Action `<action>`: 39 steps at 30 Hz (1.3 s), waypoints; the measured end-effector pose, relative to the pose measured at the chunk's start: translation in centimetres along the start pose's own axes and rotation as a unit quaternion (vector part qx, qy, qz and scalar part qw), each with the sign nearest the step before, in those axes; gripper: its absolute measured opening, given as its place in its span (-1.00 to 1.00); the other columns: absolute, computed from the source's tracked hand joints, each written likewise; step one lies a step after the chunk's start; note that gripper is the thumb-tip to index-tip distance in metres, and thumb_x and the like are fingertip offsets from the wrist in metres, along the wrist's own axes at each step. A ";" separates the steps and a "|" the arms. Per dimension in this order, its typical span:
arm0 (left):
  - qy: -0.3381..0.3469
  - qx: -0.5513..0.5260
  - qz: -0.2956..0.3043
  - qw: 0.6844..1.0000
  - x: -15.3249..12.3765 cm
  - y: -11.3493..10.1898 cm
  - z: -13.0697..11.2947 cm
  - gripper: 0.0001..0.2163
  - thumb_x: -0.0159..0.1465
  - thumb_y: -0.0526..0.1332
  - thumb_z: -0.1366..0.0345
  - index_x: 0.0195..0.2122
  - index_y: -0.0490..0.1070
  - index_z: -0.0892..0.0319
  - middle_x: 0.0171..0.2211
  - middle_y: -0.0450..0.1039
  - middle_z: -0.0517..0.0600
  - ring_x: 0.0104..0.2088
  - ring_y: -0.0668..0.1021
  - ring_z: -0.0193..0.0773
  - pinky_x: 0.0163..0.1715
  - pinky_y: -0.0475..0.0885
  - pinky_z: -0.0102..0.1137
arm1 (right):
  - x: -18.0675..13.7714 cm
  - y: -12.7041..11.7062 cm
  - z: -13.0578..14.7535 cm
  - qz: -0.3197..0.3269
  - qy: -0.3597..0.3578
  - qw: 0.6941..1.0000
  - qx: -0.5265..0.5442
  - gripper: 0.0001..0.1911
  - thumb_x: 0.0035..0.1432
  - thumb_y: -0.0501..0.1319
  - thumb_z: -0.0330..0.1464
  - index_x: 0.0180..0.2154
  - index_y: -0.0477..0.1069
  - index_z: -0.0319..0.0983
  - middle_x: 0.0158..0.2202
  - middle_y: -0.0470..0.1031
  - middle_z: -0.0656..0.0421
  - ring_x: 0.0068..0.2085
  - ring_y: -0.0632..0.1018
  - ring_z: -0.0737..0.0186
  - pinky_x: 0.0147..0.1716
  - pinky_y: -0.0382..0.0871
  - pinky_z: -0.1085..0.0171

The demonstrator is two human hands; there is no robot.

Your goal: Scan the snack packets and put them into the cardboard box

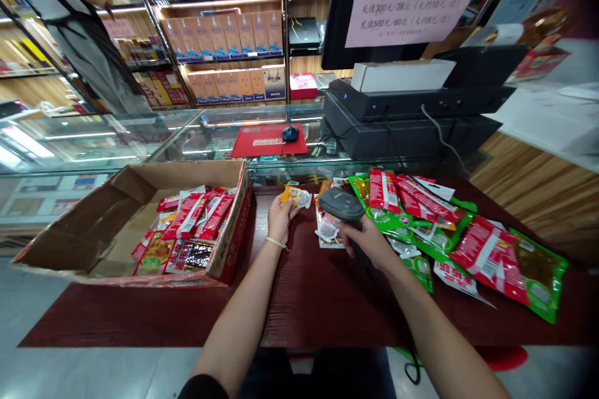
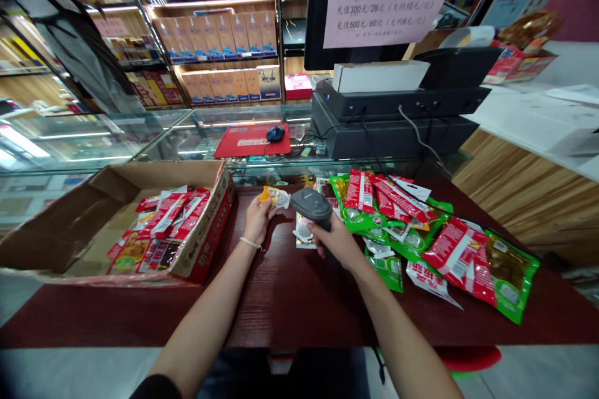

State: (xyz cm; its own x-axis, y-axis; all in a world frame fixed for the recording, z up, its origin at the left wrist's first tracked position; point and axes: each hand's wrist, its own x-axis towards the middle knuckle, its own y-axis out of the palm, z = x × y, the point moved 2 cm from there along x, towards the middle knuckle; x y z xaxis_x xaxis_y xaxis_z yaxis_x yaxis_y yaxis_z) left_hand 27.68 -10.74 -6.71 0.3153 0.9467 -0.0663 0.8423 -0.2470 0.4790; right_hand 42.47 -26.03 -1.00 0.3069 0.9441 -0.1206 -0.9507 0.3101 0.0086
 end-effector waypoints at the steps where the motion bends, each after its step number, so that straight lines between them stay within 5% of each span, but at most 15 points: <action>1: 0.004 0.004 0.001 1.000 -0.2 0.3 -0.1 -0.65 0.13 0.32 0.15 -0.12 0.35 0.20 -0.14 0.55 0.06 -0.17 0.61 -0.26 -0.07 0.50 -0.26 | 0.0 -0.1 0.1 -0.004 -0.001 1.000 0.008 -0.64 0.03 0.31 -0.14 -0.25 0.23 -0.14 -0.68 0.34 0.37 -0.73 0.33 0.34 -0.78 0.20 0.36; 8: 0.076 0.029 -0.014 0.997 -1.9 3.2 -3.1 -0.69 0.13 0.33 0.12 -0.23 0.32 0.20 -0.18 0.57 0.11 -0.21 0.60 -0.20 -0.17 0.53 -0.26 | 0.1 0.1 0.8 -0.004 -0.030 0.998 0.051 -0.67 0.05 0.31 -0.11 -0.45 0.25 -0.16 -0.65 0.31 0.32 -0.72 0.31 0.37 -0.76 0.21 0.34; 14: 0.258 0.119 -0.005 0.959 -4.9 4.5 -11.9 -0.73 0.22 0.26 0.13 -0.15 0.39 0.18 -0.22 0.55 0.04 -0.27 0.58 -0.25 -0.25 0.49 -0.39 | 0.3 1.4 2.0 0.007 -0.038 0.996 0.080 -0.65 0.03 0.33 -0.12 -0.44 0.22 -0.17 -0.67 0.32 0.35 -0.74 0.31 0.40 -0.77 0.19 0.39; 18: 0.360 0.241 -0.034 0.901 -7.4 2.1 -19.3 -0.74 0.26 0.22 0.15 -0.11 0.44 0.16 -0.23 0.54 0.01 -0.27 0.57 -0.28 -0.22 0.46 -0.41 | -0.1 3.5 4.1 0.050 -0.049 0.994 0.080 -0.65 0.04 0.32 -0.12 -0.40 0.20 -0.16 -0.65 0.33 0.36 -0.73 0.32 0.40 -0.77 0.19 0.40; 22: 0.382 0.351 -0.086 0.850 -8.3 -3.8 -24.0 -0.71 0.25 0.22 0.16 -0.06 0.45 0.17 -0.22 0.56 0.02 -0.26 0.58 -0.26 -0.23 0.47 -0.40 | -0.2 6.5 5.8 0.090 -0.051 0.991 0.080 -0.64 0.03 0.33 -0.14 -0.34 0.19 -0.15 -0.64 0.34 0.37 -0.71 0.33 0.40 -0.76 0.21 0.41; 27: 0.287 0.476 -0.165 0.815 -6.9 -13.3 -24.7 -0.65 0.22 0.22 0.26 0.03 0.43 0.16 -0.21 0.58 0.06 -0.20 0.60 -0.18 -0.11 0.47 -0.29 | 0.5 10.3 6.2 0.121 -0.065 0.987 0.087 -0.65 0.05 0.30 -0.14 -0.30 0.19 -0.15 -0.63 0.32 0.38 -0.72 0.32 0.40 -0.76 0.21 0.40; 30: 0.214 0.513 -0.181 0.811 -6.0 -16.7 -23.6 -0.66 0.23 0.17 0.33 0.04 0.41 0.19 -0.15 0.58 0.11 -0.13 0.60 -0.16 -0.03 0.44 -0.25 | 0.7 12.0 6.1 0.132 -0.062 0.985 0.089 -0.66 0.06 0.29 -0.14 -0.29 0.20 -0.16 -0.64 0.33 0.38 -0.72 0.31 0.40 -0.76 0.20 0.41; 39: 0.245 0.492 -0.132 0.825 -6.4 -15.0 -22.8 -0.75 0.27 0.14 0.23 -0.08 0.48 0.13 -0.22 0.60 0.05 -0.20 0.62 -0.19 -0.12 0.48 -0.29 | 0.5 12.2 6.0 0.124 -0.062 0.987 0.084 -0.66 0.03 0.29 -0.14 -0.25 0.26 -0.16 -0.63 0.34 0.38 -0.72 0.31 0.41 -0.76 0.21 0.42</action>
State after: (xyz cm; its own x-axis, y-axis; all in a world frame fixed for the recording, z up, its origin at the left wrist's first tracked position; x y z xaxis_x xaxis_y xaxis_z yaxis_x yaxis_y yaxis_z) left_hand 3.05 -8.40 6.43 0.0535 0.9049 0.4222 0.8760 0.1604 -0.4548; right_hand 31.33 -21.12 4.96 0.0787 0.9965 0.0286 -0.9794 0.0719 0.1889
